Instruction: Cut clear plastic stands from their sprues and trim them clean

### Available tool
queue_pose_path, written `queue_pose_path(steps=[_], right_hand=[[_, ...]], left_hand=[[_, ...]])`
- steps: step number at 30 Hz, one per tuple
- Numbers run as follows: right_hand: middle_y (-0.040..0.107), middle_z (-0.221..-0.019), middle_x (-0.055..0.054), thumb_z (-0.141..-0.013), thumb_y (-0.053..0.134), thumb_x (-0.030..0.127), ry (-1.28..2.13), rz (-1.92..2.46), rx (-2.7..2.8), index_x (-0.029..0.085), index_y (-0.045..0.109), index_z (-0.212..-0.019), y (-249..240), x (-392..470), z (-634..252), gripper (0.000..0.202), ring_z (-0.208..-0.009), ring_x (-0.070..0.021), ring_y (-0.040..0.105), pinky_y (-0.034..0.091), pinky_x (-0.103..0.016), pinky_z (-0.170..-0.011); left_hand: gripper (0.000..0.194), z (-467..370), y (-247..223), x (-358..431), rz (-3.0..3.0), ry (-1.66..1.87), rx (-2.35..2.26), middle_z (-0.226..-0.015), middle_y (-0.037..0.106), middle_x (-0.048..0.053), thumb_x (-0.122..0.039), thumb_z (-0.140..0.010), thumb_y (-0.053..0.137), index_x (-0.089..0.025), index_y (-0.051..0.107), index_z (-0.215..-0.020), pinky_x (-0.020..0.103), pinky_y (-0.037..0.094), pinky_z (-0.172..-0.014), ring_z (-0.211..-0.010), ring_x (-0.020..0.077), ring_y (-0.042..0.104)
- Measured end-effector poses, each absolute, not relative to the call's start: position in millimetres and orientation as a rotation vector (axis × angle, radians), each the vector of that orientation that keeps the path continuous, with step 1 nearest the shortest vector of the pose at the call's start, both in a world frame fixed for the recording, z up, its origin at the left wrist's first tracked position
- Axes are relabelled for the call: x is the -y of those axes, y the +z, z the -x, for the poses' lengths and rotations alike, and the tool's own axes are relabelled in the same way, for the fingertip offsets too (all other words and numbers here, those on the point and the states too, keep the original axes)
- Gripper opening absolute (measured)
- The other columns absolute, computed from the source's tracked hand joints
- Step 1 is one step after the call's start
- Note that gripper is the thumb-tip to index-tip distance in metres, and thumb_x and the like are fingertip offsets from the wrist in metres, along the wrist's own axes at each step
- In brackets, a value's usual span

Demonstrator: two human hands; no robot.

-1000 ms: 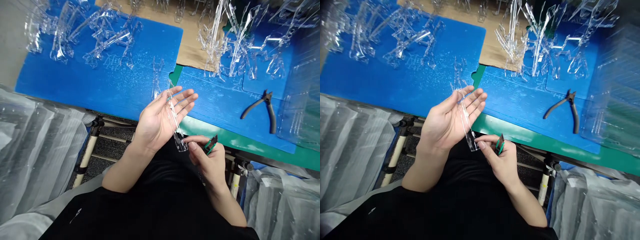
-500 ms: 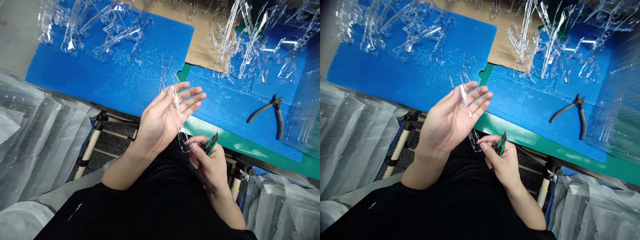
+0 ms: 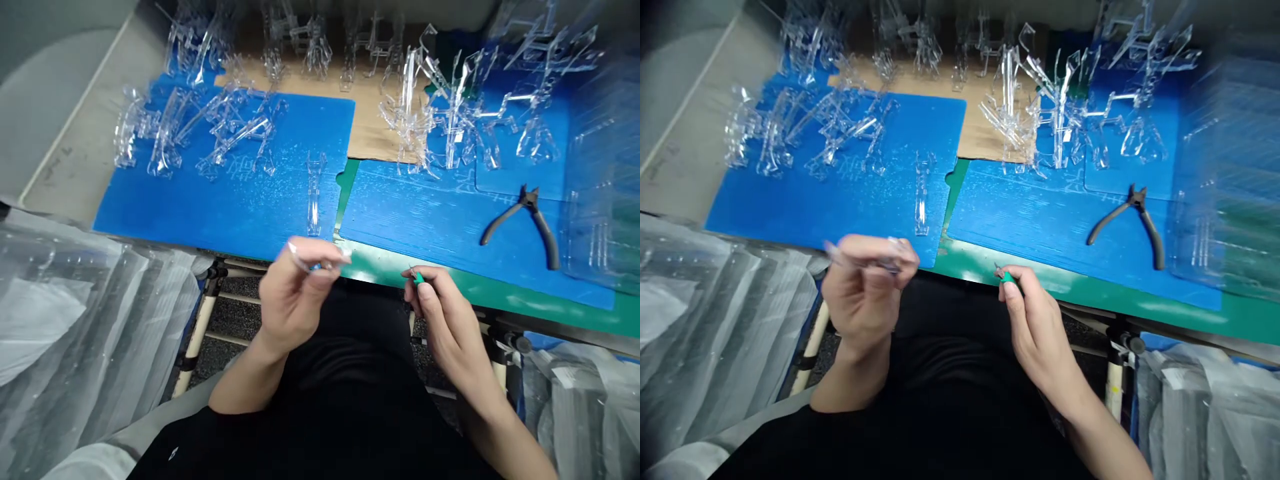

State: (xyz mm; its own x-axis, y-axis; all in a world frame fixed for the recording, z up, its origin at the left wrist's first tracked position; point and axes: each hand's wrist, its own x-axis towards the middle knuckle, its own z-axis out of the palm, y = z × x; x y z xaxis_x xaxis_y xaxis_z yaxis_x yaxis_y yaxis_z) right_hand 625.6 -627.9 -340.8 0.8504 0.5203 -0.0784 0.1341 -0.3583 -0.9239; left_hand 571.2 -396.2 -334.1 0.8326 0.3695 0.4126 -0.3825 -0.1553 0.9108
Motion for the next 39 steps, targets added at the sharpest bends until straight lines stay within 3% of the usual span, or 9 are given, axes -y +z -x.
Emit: queue_pose_path(steps=[5,11,25,30,39], right_hand=[[0.07,-0.11,-0.006,-0.115,0.056,0.02,0.154,2.048,0.895,0.024,0.061,-0.133,-313.7,635.6,-632.0,0.019,-0.095,-0.0192,0.068,0.05,-0.032,-0.083],[0.066,-0.098,-0.007,-0.112,0.059,0.016,-0.015,2.205,1.077,0.021,0.061,-0.137,-297.3,634.4,-629.1,0.025,-0.082,-0.0201,0.063,0.048,-0.034,-0.071],[0.069,-0.099,-0.008,-0.111,0.063,0.015,-0.045,2.274,1.057,0.016,0.067,-0.134,-296.9,640.5,-628.8,0.024,-0.081,-0.0201,0.065,0.048,-0.035,-0.071],[0.07,-0.1,-0.007,-0.115,0.058,0.022,0.037,2.281,0.934,0.018,0.07,-0.13,-303.9,639.8,-641.0,0.02,-0.081,-0.0198,0.066,0.048,-0.035,-0.072],[0.068,-0.097,-0.005,-0.113,0.06,0.017,0.056,2.134,0.973,0.023,0.065,-0.135,-286.9,644.9,-627.3,0.024,-0.082,-0.0199,0.065,0.049,-0.034,-0.071]], left_hand=[[0.02,-567.6,-336.9,395.8,-1.932,0.472,0.256,-0.101,0.079,0.008,-0.017,-0.111,0.06,-0.024,0.075,-0.121,0.04,0.053,-0.088,-0.096,0.0236,0.071],[0.023,-564.4,-332.7,402.6,-2.022,0.444,0.229,-0.105,0.08,0.007,-0.018,-0.109,0.062,-0.027,0.076,-0.126,0.04,0.049,-0.085,-0.091,0.0236,0.07],[0.021,-564.5,-325.7,407.4,-2.079,0.457,0.261,-0.099,0.079,0.006,-0.015,-0.108,0.063,-0.026,0.075,-0.122,0.041,0.046,-0.083,-0.086,0.0229,0.068],[0.019,-560.8,-318.5,409.5,-2.01,0.4,0.251,-0.095,0.077,0.006,-0.016,-0.108,0.062,-0.025,0.076,-0.117,0.04,0.047,-0.081,-0.083,0.0223,0.067],[0.017,-557.1,-314.3,416.4,-1.846,0.253,0.072,-0.098,0.076,0.007,-0.021,-0.112,0.06,-0.024,0.077,-0.115,0.037,0.052,-0.082,-0.091,0.0227,0.068]])
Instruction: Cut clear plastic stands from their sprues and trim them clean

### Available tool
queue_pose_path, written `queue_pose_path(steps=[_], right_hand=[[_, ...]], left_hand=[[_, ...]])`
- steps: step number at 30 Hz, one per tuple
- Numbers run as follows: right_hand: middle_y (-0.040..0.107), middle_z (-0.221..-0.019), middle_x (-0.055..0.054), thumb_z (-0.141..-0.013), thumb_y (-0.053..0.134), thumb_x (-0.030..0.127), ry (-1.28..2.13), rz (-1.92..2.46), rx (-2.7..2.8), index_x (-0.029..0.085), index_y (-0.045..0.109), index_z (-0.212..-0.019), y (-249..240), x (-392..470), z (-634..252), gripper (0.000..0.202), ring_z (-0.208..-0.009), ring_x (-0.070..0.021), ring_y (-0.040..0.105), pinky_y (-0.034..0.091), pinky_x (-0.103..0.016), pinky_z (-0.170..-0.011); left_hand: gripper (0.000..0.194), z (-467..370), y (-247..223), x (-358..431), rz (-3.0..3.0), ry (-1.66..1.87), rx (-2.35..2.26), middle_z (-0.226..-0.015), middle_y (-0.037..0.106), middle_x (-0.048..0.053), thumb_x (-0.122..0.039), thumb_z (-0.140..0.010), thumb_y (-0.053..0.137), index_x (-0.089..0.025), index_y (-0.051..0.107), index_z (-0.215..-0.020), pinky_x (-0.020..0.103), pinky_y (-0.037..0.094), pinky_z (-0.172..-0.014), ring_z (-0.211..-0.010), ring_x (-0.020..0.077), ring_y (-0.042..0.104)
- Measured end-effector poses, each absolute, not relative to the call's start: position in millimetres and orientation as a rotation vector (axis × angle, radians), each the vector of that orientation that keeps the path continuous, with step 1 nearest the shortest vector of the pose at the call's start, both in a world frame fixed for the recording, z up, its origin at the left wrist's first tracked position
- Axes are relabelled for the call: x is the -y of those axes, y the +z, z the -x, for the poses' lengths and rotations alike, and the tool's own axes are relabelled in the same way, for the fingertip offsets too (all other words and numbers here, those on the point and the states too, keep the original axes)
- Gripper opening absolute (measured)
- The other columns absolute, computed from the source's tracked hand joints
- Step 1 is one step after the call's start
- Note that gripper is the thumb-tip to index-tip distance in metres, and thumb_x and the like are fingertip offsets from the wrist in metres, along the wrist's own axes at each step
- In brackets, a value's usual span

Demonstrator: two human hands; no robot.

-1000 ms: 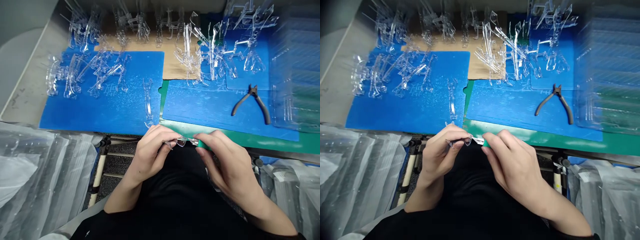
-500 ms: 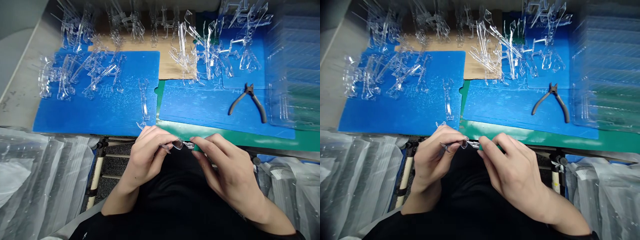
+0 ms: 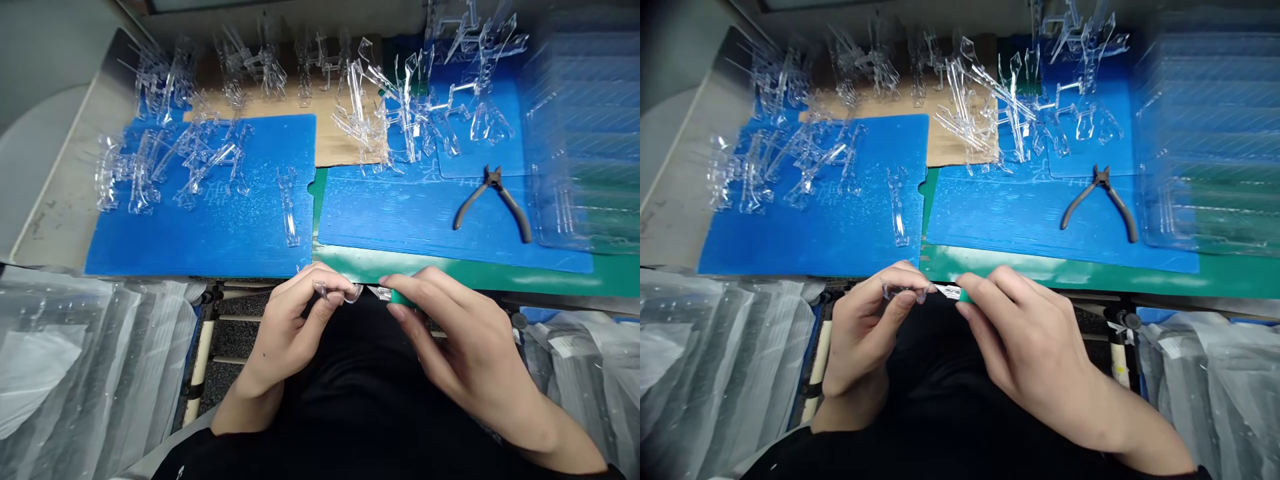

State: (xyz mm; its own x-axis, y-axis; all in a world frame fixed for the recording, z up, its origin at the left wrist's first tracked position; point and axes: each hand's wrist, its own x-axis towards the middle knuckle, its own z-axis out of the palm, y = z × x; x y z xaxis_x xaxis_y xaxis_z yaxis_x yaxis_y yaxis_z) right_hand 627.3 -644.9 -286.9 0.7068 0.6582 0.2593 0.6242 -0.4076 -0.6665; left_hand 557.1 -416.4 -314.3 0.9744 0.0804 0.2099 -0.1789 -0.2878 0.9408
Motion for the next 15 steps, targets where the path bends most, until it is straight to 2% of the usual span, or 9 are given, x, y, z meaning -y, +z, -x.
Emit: queue_pose_path(steps=[7,15], right_hand=[[0.067,-0.097,-0.005,-0.111,0.063,0.016,0.017,2.164,1.018,0.02,0.065,-0.138,-284.9,651.2,-620.7,0.027,-0.082,-0.0188,0.064,0.048,-0.034,-0.071],[0.066,-0.095,-0.004,-0.112,0.061,0.017,0.025,2.174,1.01,0.018,0.066,-0.136,-286.5,653.2,-619.3,0.025,-0.079,-0.0185,0.063,0.047,-0.034,-0.069]], left_hand=[[0.018,-556.2,-311.4,418.5,-1.881,0.242,0.135,-0.098,0.075,0.005,-0.015,-0.111,0.061,-0.024,0.075,-0.117,0.036,0.051,-0.085,-0.092,0.0209,0.067],[0.017,-554.7,-307.8,420.4,-1.919,0.246,0.175,-0.095,0.075,0.006,-0.017,-0.111,0.061,-0.024,0.076,-0.115,0.038,0.051,-0.084,-0.09,0.0227,0.068]])
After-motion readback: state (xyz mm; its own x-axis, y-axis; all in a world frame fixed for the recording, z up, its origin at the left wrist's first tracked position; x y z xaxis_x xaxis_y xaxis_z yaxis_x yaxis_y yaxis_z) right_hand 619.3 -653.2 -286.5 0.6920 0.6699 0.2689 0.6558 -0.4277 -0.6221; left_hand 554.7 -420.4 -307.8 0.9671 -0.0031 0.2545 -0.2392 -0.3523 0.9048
